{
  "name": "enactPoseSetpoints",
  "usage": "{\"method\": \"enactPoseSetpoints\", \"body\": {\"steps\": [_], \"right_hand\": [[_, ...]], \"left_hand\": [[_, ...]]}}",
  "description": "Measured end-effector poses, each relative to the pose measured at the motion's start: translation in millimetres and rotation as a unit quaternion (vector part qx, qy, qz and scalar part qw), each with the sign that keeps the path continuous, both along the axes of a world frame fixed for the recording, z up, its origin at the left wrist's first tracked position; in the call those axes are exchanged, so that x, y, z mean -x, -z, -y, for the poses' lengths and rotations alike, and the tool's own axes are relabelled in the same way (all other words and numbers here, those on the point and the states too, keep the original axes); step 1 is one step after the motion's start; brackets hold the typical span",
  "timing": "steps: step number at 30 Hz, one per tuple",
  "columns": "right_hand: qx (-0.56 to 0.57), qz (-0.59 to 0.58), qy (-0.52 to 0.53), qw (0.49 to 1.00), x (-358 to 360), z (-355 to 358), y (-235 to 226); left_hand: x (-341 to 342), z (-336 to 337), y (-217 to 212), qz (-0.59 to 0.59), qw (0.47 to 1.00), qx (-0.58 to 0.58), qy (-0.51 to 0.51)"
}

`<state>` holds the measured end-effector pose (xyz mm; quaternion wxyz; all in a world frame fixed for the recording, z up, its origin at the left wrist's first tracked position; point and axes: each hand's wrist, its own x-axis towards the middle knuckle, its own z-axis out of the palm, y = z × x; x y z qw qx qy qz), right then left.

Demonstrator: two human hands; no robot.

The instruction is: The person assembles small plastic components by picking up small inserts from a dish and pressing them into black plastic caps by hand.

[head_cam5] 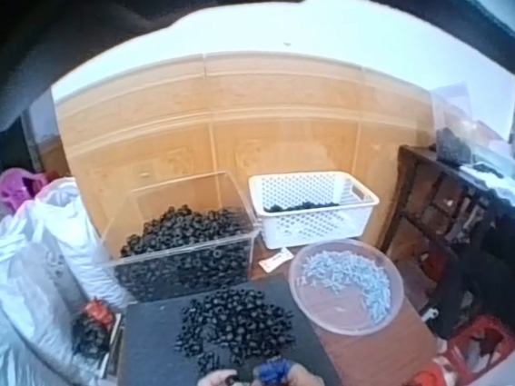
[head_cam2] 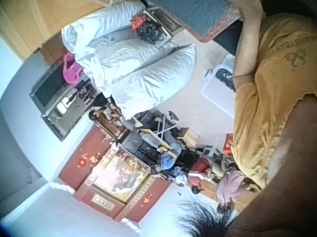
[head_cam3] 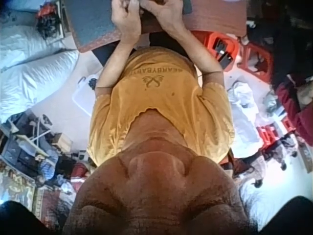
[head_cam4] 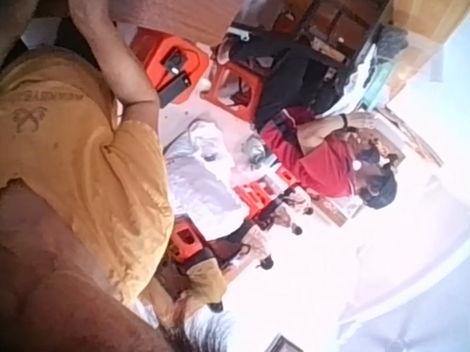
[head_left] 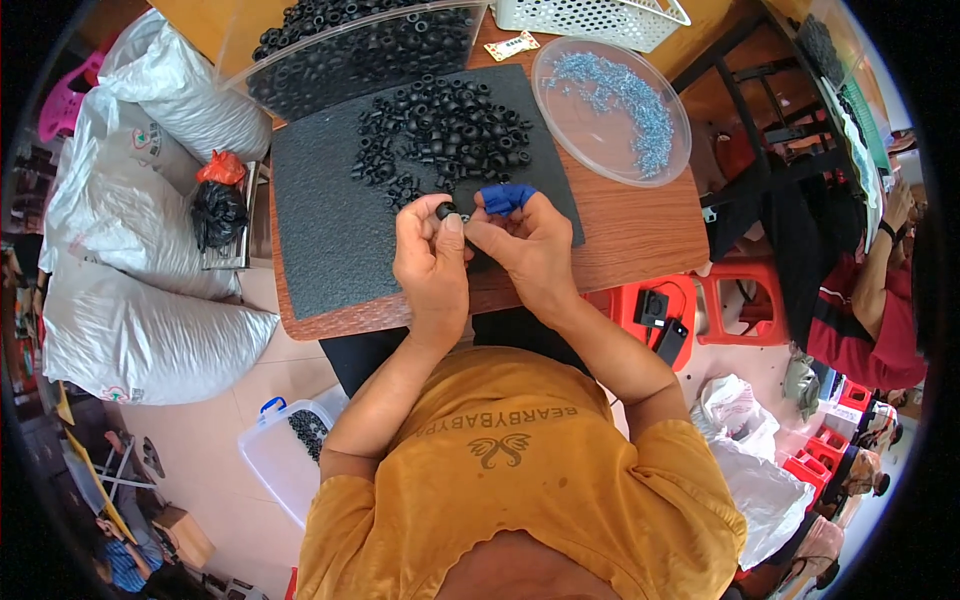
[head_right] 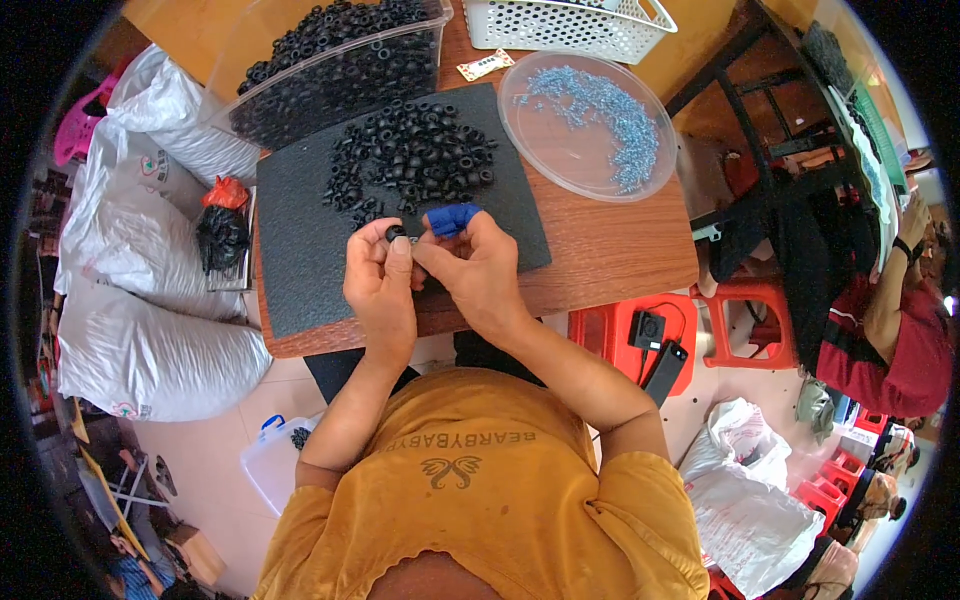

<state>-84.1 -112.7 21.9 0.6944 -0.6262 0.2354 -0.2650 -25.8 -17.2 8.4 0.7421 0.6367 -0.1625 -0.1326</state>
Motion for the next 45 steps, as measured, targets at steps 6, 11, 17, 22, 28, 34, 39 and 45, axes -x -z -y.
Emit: {"method": "enactPoseSetpoints", "body": {"steps": [6, 11, 17, 22, 28, 34, 39, 45], "right_hand": [[0.048, -0.002, -0.003, 0.999, 1, -3, 1], [0.368, -0.012, 0.014, 0.930, 6, 0, 3], [0.526, 0.097, 0.023, 0.844, 0, 1, 6], [0.488, 0.068, 0.015, 0.870, 1, 5, 4], [0.191, 0.004, 0.024, 0.981, 2, 3, 7], [0.007, -0.023, 0.015, 1.000, 1, 9, 9], [-0.005, -0.058, -0.026, 0.998, 2, 13, 8], [0.007, -0.070, -0.060, 0.996, 4, 12, 5]], "left_hand": [[0, 0, 3, -0.084, 0.989, 0.115, 0.039], [-4, -4, 1, -0.109, 0.985, 0.114, 0.066], [-7, -6, -4, -0.124, 0.983, 0.122, 0.059], [-7, -9, -7, -0.155, 0.975, 0.142, 0.073], [-16, -13, -6, -0.178, 0.976, 0.095, 0.078], [-25, -20, -5, -0.115, 0.990, 0.009, 0.082], [-23, -22, -4, 0.138, 0.982, -0.093, 0.087], [-33, -20, -5, 0.358, 0.919, -0.143, 0.077]]}}
